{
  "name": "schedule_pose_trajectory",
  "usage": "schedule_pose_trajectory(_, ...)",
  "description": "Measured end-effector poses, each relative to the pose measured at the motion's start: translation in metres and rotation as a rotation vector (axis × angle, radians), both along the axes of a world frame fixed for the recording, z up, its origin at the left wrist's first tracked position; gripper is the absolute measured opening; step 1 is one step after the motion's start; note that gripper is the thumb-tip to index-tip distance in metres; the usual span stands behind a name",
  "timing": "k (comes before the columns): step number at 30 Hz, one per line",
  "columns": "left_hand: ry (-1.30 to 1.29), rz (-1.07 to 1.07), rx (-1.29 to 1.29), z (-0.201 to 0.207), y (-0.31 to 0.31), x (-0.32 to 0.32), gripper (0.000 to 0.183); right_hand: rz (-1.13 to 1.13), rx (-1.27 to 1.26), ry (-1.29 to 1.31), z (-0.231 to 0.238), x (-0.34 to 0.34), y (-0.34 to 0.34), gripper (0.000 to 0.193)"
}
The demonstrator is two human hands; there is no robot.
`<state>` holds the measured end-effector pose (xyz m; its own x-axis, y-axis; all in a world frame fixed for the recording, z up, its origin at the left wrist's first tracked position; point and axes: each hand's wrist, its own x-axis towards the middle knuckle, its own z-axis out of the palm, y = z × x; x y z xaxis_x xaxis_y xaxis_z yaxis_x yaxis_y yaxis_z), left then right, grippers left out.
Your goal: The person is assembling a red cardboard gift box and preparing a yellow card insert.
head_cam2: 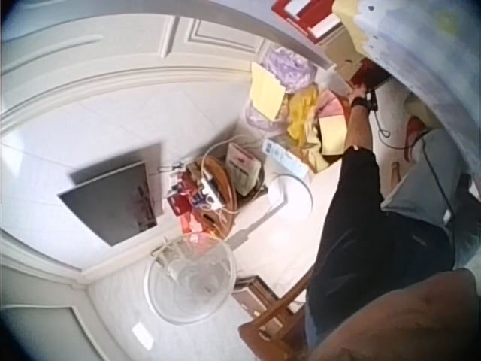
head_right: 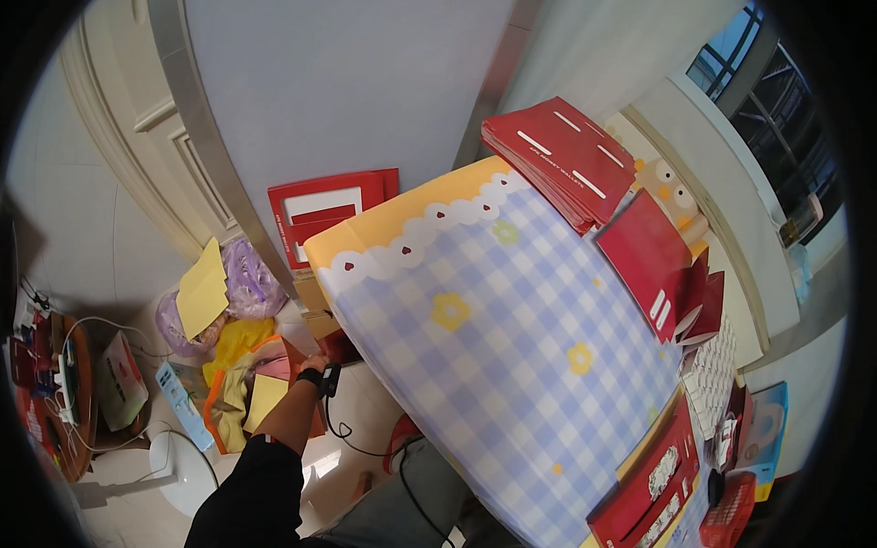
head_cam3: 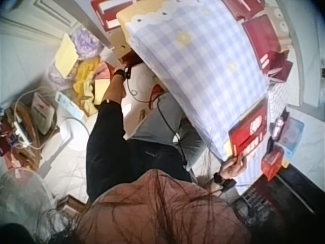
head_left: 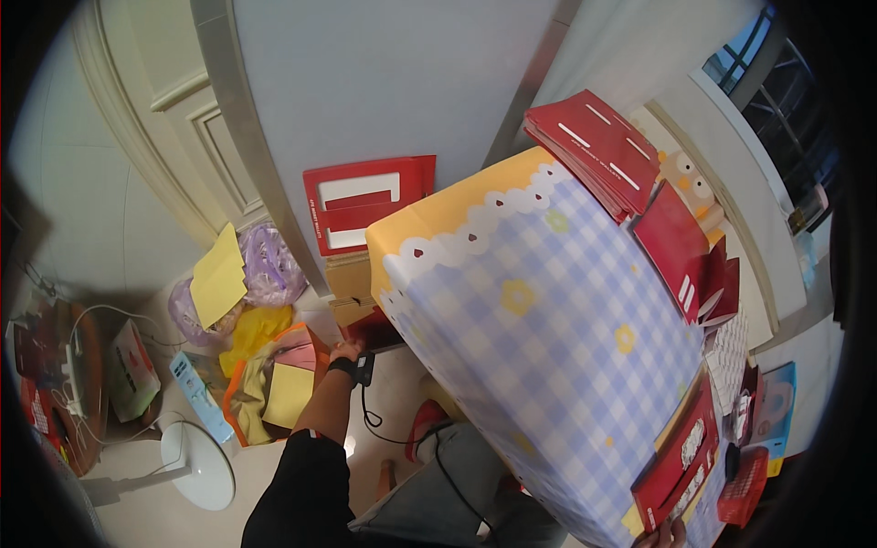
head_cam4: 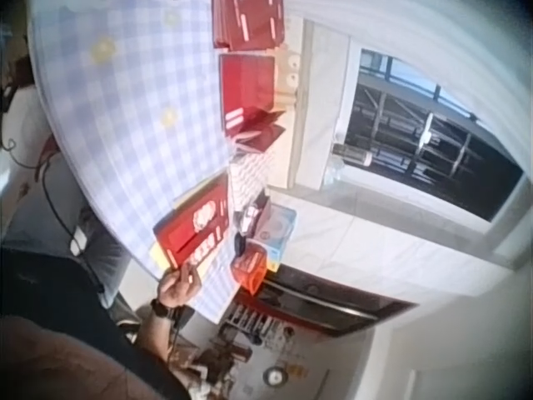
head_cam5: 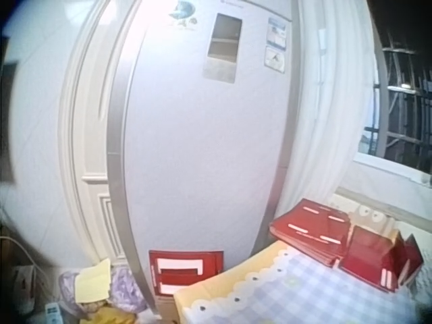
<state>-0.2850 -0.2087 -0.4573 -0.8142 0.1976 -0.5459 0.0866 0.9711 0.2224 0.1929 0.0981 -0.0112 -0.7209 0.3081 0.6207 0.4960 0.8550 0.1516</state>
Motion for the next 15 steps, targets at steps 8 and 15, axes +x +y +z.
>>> schedule_pose_trajectory(8, -0.035, -0.222, 0.159, 0.056, 0.01, 0.059, 0.028, -0.029, -0.06, 0.081, -0.003, 0.008, -0.005, 0.022)
schedule_pose_trajectory(15, 0.102, -0.285, 0.146, 0.229, -0.074, 0.111, 0.027, 0.051, 0.007, 0.216, -0.005, 0.011, 0.0, 0.021)
